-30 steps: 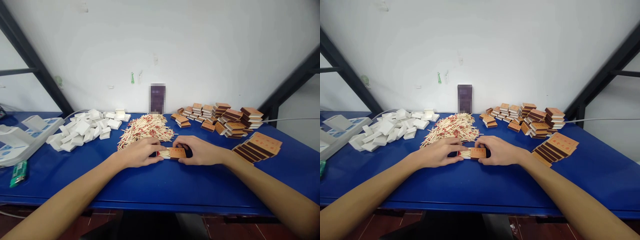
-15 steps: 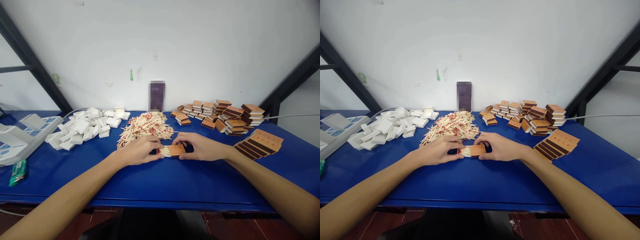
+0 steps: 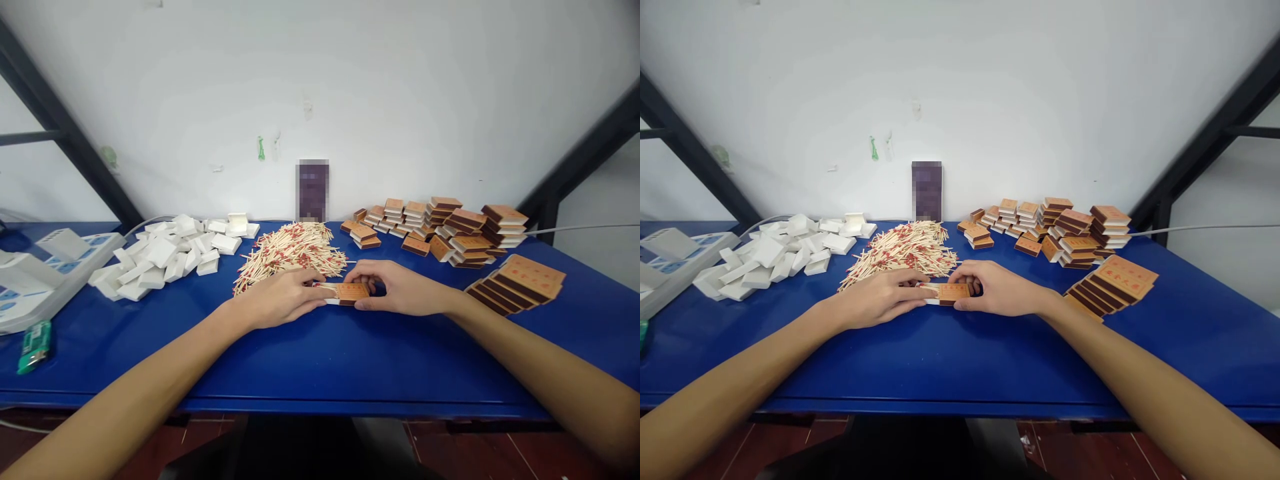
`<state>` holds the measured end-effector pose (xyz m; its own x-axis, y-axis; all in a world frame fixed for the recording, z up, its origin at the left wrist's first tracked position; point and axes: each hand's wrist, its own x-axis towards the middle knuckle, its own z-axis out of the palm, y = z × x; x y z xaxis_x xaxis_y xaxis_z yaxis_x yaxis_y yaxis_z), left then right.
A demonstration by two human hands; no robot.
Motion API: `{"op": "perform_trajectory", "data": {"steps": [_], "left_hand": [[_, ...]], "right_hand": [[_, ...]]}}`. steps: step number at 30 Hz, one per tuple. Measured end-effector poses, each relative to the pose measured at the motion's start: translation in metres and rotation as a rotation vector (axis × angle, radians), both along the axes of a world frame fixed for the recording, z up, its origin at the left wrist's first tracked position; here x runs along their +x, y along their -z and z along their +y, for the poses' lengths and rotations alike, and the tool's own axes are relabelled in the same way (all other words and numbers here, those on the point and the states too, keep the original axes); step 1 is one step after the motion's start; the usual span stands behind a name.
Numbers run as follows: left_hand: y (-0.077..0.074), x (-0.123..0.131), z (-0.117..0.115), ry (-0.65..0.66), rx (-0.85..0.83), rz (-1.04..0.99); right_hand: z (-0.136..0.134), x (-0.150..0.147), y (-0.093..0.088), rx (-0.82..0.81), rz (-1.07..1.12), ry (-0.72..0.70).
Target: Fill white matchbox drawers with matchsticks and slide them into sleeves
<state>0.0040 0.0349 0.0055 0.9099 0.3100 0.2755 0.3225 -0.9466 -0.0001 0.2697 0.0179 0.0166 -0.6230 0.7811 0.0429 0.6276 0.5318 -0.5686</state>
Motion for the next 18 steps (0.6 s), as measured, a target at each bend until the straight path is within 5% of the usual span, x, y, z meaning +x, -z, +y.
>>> {"op": "perform_trajectory", "data": {"steps": [18], "left_hand": [[-0.0013, 0.0031, -0.0034, -0.013, -0.02, -0.055]], "right_hand": [[-0.0054, -0.006, -0.0007, 0.073, -0.004, 0.025]]}}
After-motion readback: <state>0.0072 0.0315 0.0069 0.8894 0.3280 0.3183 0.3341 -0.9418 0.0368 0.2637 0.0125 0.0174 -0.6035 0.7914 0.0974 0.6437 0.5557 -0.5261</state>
